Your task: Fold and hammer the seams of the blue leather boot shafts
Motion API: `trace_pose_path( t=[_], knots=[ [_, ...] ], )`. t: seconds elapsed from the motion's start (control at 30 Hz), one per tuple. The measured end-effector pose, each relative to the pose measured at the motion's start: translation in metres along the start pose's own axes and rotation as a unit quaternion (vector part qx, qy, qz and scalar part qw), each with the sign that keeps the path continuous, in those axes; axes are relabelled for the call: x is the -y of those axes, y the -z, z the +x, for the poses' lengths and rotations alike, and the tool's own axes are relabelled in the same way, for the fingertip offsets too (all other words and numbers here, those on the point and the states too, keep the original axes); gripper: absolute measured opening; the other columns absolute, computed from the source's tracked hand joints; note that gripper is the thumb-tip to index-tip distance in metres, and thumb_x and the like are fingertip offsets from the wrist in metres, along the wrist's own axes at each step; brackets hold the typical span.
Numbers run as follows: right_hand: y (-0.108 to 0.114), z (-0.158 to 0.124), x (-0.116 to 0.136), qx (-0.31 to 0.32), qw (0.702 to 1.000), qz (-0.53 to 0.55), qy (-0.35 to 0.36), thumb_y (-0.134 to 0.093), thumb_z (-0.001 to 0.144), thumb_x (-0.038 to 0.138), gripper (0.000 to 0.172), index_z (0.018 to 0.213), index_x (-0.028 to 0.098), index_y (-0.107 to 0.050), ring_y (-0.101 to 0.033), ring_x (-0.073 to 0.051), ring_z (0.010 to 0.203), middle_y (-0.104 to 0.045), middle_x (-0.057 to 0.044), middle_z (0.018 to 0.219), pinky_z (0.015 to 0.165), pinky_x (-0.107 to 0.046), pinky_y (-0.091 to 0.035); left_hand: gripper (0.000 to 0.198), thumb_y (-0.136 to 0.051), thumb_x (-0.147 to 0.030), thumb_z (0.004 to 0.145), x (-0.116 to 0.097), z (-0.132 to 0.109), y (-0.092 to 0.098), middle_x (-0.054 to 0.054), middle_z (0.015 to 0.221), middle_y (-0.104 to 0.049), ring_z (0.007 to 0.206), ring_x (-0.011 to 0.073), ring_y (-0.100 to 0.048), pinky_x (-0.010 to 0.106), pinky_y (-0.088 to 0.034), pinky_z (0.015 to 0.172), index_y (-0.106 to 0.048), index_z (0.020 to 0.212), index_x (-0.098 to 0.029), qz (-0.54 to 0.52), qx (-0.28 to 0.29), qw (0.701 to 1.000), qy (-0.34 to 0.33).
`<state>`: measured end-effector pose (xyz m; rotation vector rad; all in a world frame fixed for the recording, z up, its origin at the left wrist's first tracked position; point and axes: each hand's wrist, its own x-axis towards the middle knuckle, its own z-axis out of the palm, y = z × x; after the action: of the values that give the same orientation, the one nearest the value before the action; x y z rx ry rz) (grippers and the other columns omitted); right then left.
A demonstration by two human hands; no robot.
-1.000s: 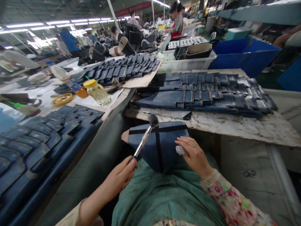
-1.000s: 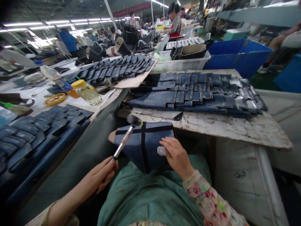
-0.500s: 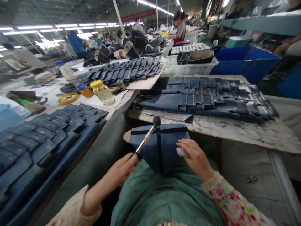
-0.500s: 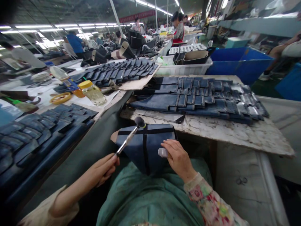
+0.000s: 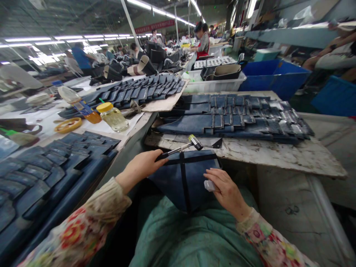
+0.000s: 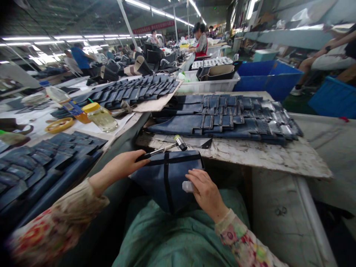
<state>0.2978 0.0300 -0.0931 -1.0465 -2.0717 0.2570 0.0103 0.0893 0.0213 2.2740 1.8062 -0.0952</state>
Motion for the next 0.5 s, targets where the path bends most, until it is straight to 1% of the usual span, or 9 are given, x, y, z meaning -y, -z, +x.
trace_pose_path(
  t=[0.07,0.17,0.3,0.4,0.47,0.5],
  knots=[
    [0.004,0.001,0.0,0.005,1.0,0.009,-0.003,-0.04,0.078,0.004,0.043,0.113,0.022,-0.058,-0.052,-0.021,0.111,-0.061,-0.006,0.114,0.096,-0.043,-0.046,0.041,-0.038,-0.053,0.086,-0.011,0.034,-0.001,0.007,0.088,-0.066,0.081,0.0206,-0.062,0.027,-0.043,0.067,-0.06,0.094,-0.019,0.054,-0.012,0.997,-0.046],
    [0.016,0.003,-0.006,0.005,0.999,0.022,-0.022,-0.041,0.076,0.004,0.043,0.111,0.022,-0.059,-0.054,-0.021,0.108,-0.061,-0.006,0.111,0.094,-0.041,-0.047,0.038,-0.042,-0.048,0.088,-0.028,0.082,-0.013,0.007,0.092,-0.065,0.083,0.0183,-0.061,0.031,-0.046,0.073,-0.061,0.095,-0.016,0.06,-0.006,0.993,-0.1],
    [0.032,0.006,-0.021,-0.013,0.995,0.022,-0.093,-0.046,0.08,0.012,0.034,0.11,0.021,-0.06,-0.056,-0.022,0.105,-0.061,-0.007,0.11,0.092,-0.039,-0.048,0.036,-0.05,-0.046,0.087,-0.041,0.133,-0.036,0.005,0.093,-0.064,0.085,0.0158,-0.061,0.036,-0.049,0.079,-0.06,0.097,-0.013,0.038,0.009,0.992,-0.121],
    [0.033,0.009,-0.03,0.001,0.986,0.051,-0.158,-0.048,0.085,0.023,0.027,0.109,0.021,-0.06,-0.057,-0.022,0.104,-0.061,-0.008,0.111,0.092,-0.037,-0.048,0.03,-0.055,-0.039,0.085,-0.039,0.156,-0.051,0.009,0.101,-0.064,0.096,0.0197,-0.06,0.039,-0.047,0.087,-0.061,0.1,-0.014,0.009,-0.011,0.995,-0.103],
    [0.029,0.012,-0.032,0.011,0.977,0.085,-0.194,-0.046,0.087,0.029,0.026,0.108,0.021,-0.06,-0.058,-0.021,0.103,-0.062,-0.007,0.11,0.092,-0.035,-0.047,0.03,-0.058,-0.032,0.082,-0.03,0.157,-0.056,0.012,0.11,-0.062,0.107,0.023,-0.056,0.039,-0.042,0.095,-0.061,0.106,-0.016,-0.017,-0.034,0.996,-0.086],
    [0.027,0.015,-0.032,0.011,0.973,0.1,-0.207,-0.046,0.088,0.032,0.027,0.108,0.021,-0.06,-0.058,-0.02,0.103,-0.062,-0.007,0.111,0.093,-0.034,-0.047,0.032,-0.058,-0.031,0.08,-0.023,0.152,-0.057,0.012,0.114,-0.061,0.111,0.0241,-0.054,0.038,-0.04,0.098,-0.061,0.109,-0.016,-0.033,-0.044,0.995,-0.079]
  ],
)
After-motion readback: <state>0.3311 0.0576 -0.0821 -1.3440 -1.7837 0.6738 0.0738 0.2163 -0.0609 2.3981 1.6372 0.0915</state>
